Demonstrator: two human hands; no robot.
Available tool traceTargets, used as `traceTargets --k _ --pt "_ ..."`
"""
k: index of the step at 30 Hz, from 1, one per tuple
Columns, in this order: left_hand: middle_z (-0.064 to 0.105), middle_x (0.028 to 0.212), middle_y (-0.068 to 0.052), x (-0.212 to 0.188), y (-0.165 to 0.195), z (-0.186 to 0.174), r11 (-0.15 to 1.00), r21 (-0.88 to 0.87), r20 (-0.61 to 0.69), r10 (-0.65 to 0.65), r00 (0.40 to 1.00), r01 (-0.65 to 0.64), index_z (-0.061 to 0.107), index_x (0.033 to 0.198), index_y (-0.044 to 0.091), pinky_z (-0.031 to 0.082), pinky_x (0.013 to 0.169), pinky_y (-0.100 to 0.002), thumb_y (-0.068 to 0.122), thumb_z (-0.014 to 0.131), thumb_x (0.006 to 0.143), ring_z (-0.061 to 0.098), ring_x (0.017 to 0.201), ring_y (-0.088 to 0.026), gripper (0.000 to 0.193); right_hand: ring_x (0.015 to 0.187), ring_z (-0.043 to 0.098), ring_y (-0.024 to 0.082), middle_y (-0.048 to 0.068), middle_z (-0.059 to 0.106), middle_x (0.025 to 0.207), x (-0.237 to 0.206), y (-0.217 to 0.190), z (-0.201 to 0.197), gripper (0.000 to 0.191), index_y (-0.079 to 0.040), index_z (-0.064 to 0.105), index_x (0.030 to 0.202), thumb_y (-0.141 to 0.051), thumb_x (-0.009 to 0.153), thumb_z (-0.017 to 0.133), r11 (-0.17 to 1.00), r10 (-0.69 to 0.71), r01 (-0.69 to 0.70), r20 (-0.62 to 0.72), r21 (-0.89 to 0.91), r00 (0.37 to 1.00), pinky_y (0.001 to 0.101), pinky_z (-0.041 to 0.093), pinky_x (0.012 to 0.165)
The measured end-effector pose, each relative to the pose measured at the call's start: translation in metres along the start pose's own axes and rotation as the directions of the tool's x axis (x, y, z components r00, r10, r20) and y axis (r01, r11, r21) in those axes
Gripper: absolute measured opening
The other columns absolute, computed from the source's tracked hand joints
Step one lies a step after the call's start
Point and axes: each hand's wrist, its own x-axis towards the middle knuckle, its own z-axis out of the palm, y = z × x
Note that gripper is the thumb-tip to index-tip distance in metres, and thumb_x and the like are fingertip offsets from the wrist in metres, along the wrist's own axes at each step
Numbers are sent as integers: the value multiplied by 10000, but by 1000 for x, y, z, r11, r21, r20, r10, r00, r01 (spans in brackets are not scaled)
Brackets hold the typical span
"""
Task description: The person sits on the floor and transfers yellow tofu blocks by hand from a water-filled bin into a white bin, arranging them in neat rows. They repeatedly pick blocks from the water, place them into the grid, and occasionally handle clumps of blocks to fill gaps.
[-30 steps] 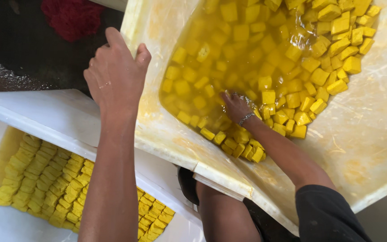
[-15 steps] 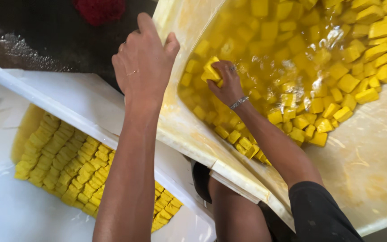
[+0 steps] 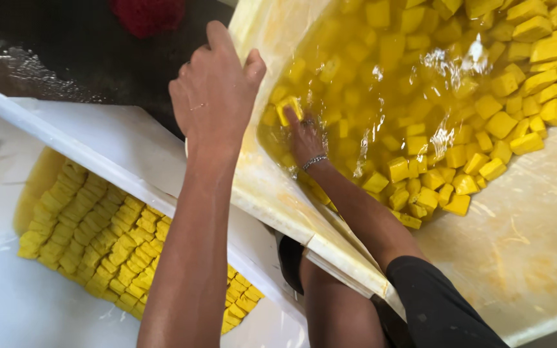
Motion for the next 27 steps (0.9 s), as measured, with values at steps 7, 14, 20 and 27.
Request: traceTargets --k 7,14,20,27 --pt "707 714 -178 0 0 1 1000 31 5 6 1000 -6 560 964 41 540 536 -515 392 735 910 708 643 -414 396 1502 381 382 183 316 1688 8 9 21 853 -146 146 1652 -6 934 585 970 221 -228 90 81 971 550 294 1198" --pt "695 702 -172 -1 4 -7 996 89 13 2 1000 -3 556 966 34 536 524 -509 417 744 917 697 618 -406 430 1046 684 310 194 623 1292 11 3 -23 791 -167 378 1554 -148 875 783 812 470 -461 66 357 880 463 568 898" --pt "695 723 -168 0 3 -6 995 95 62 -34 998 28 552 971 40 537 546 -516 432 737 934 699 650 -408 435 1162 542 364 221 469 1469 24 77 -102 805 -38 368 1513 -15 859 837 932 325 -195 -468 305 822 456 506 955" --pt "706 755 -177 2 2 2 985 147 121 -105 987 87 550 1022 78 564 571 -536 552 689 881 717 670 -403 514 1489 462 352 181 441 1612 90 161 -101 636 -22 383 1586 34 1011 648 971 174 -236 -549 -43 818 418 394 1260"
